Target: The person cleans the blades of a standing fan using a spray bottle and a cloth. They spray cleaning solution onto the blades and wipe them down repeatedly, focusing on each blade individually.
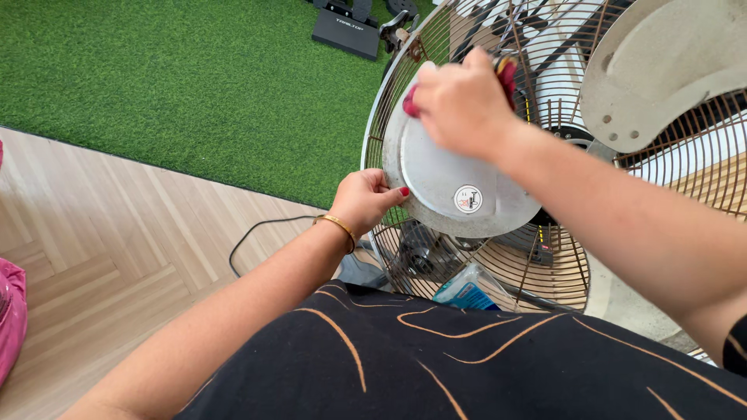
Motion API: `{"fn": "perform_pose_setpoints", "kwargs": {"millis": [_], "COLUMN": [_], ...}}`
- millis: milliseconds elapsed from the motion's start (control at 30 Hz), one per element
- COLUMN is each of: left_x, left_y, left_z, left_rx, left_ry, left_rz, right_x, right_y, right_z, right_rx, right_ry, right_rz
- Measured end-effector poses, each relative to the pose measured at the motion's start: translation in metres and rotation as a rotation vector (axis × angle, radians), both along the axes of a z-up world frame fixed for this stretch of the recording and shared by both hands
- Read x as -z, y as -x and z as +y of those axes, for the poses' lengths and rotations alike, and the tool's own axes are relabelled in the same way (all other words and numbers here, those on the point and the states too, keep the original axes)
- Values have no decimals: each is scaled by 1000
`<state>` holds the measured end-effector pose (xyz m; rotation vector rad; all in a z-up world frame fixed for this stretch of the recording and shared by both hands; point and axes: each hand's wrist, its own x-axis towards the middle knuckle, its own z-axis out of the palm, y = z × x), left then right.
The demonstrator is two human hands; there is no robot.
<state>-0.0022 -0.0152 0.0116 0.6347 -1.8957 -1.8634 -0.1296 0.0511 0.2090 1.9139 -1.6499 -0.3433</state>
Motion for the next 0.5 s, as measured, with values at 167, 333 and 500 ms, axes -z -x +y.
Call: {"fn": "perform_pose_setpoints", "kwargs": {"millis": [167,333,500], "left_x": [4,2,-8], "left_y": [-1,2,-13], "left_z": [6,-4,-11], "left_rx": [2,40,131], "left_ry": [-57,-106,10], "left_rz": [6,85,-48], "right_x": [30,4,-29], "right_y": [-29,-15,-3], "right_z": [33,33,50], "right_rx": [-155,300,478], "right_ry": [-108,-165,26], "right_rz": [-194,-1202,-2189]}}
